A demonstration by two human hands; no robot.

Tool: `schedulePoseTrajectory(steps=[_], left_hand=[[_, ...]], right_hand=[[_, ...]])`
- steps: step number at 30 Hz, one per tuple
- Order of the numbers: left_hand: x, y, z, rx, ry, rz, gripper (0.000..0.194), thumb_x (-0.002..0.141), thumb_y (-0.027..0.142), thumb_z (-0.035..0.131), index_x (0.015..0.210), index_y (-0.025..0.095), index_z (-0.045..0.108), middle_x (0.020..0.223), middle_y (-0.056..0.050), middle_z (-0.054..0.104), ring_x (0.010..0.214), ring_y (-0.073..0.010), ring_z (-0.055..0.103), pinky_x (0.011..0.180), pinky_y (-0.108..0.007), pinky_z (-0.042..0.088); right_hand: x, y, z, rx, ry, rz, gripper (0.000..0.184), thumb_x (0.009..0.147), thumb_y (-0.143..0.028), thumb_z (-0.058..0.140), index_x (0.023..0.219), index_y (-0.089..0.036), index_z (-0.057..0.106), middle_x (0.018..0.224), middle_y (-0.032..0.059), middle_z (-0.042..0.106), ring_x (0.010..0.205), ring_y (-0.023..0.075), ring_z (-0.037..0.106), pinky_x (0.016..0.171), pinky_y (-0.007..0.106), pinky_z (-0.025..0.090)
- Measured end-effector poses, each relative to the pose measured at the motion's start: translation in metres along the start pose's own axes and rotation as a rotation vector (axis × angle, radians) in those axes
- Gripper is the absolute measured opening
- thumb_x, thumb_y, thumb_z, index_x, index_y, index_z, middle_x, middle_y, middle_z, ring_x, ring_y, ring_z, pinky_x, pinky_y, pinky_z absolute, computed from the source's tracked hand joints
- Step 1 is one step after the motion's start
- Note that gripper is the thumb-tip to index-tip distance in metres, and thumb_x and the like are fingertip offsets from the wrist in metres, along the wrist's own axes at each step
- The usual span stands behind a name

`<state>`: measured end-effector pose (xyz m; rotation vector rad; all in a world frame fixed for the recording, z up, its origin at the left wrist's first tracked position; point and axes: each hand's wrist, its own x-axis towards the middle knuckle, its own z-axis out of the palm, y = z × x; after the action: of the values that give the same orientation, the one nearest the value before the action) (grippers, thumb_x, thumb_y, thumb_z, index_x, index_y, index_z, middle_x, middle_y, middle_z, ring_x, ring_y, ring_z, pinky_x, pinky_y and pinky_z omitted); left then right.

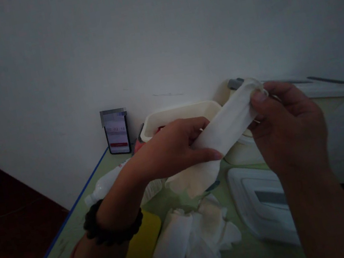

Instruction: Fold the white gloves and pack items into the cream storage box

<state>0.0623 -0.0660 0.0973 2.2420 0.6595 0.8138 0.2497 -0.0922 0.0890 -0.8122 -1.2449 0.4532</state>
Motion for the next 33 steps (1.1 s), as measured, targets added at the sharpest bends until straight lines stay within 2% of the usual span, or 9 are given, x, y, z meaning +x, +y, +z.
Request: schedulePoseTrajectory(steps=[3, 6, 10, 15, 19, 22, 27, 31, 33], left_hand=[[0.0, 0.0, -0.001, -0.04, -0.057, -0.028, 0.019, 0.075, 0.029, 0.069, 0.091, 0.018, 0.064, 0.074, 0.001, 0.067, 0.067, -0.0158, 0.064, 0.053, -0.022, 0.045], [0.0, -0.001, 0.0, -0.053, -0.117, -0.056, 0.025, 0.078, 0.03, 0.066, 0.1, 0.018, 0.064, 0.077, 0.0, 0.069, 0.067, -0.0156, 0.064, 0.051, -0.021, 0.043], [0.0, -0.002, -0.001, -0.041, -0.149, -0.057, 0.027, 0.078, 0.033, 0.067, 0.099, 0.016, 0.064, 0.081, -0.001, 0.069, 0.067, -0.0137, 0.062, 0.051, -0.02, 0.041], [-0.001, -0.005, -0.004, -0.022, -0.399, -0.123, 0.024, 0.081, 0.032, 0.065, 0.096, 0.013, 0.066, 0.079, 0.0, 0.068, 0.068, -0.0114, 0.062, 0.054, -0.017, 0.041], [-0.003, -0.011, -0.008, -0.018, -0.475, -0.162, 0.036, 0.075, 0.032, 0.071, 0.105, 0.014, 0.064, 0.093, -0.002, 0.07, 0.08, -0.0145, 0.064, 0.063, -0.018, 0.045], [-0.005, -0.021, -0.013, -0.03, -0.539, -0.196, 0.041, 0.072, 0.034, 0.073, 0.106, 0.014, 0.063, 0.096, -0.003, 0.071, 0.083, -0.0167, 0.065, 0.063, -0.019, 0.045], [-0.007, -0.032, -0.023, -0.015, -0.511, -0.282, 0.038, 0.071, 0.038, 0.073, 0.1, 0.015, 0.068, 0.091, -0.003, 0.072, 0.08, -0.0175, 0.066, 0.062, -0.02, 0.045], [-0.009, -0.031, -0.028, -0.047, -0.575, -0.364, 0.024, 0.073, 0.033, 0.07, 0.09, 0.016, 0.073, 0.087, -0.002, 0.075, 0.076, -0.0164, 0.068, 0.066, -0.021, 0.049], [-0.01, -0.029, -0.031, -0.038, -0.579, -0.395, 0.022, 0.073, 0.032, 0.071, 0.087, 0.016, 0.074, 0.084, -0.001, 0.076, 0.073, -0.0156, 0.068, 0.064, -0.02, 0.049]], right_hand=[[-0.001, 0.0, 0.001, 0.013, 0.066, 0.024, 0.008, 0.08, -0.022, 0.068, 0.079, -0.028, 0.062, 0.072, -0.0016, 0.058, 0.071, 0.0165, 0.061, 0.056, 0.028, 0.051], [-0.003, -0.001, 0.003, 0.039, 0.079, 0.036, 0.009, 0.079, -0.02, 0.069, 0.077, -0.027, 0.063, 0.07, -0.0024, 0.056, 0.065, 0.0133, 0.058, 0.052, 0.025, 0.049], [-0.001, -0.002, 0.003, 0.06, 0.142, 0.038, 0.01, 0.077, -0.018, 0.07, 0.076, -0.025, 0.064, 0.07, -0.0024, 0.056, 0.061, 0.0117, 0.055, 0.049, 0.023, 0.046], [0.003, 0.001, 0.001, 0.086, 0.237, -0.017, 0.011, 0.073, -0.015, 0.071, 0.073, -0.023, 0.064, 0.067, -0.0046, 0.053, 0.055, 0.0084, 0.049, 0.045, 0.019, 0.043], [0.004, 0.001, 0.002, 0.085, 0.235, -0.015, 0.01, 0.074, -0.016, 0.071, 0.074, -0.024, 0.064, 0.071, -0.0041, 0.057, 0.059, 0.0088, 0.052, 0.048, 0.02, 0.047], [0.003, -0.002, 0.002, 0.07, 0.244, -0.022, 0.011, 0.074, -0.015, 0.071, 0.074, -0.025, 0.064, 0.072, -0.0035, 0.059, 0.06, 0.0104, 0.055, 0.048, 0.022, 0.048], [0.002, -0.011, 0.0, 0.051, 0.243, -0.037, 0.012, 0.075, -0.014, 0.07, 0.075, -0.025, 0.065, 0.07, -0.0026, 0.057, 0.057, 0.0116, 0.056, 0.044, 0.025, 0.046], [0.005, -0.009, -0.003, 0.075, 0.265, 0.0, 0.013, 0.074, -0.013, 0.07, 0.072, -0.024, 0.063, 0.068, -0.0029, 0.057, 0.053, 0.0109, 0.054, 0.043, 0.024, 0.046], [0.006, -0.002, -0.005, 0.044, 0.237, 0.014, 0.012, 0.075, -0.015, 0.069, 0.074, -0.024, 0.061, 0.068, -0.0033, 0.056, 0.053, 0.0107, 0.053, 0.043, 0.023, 0.047]])
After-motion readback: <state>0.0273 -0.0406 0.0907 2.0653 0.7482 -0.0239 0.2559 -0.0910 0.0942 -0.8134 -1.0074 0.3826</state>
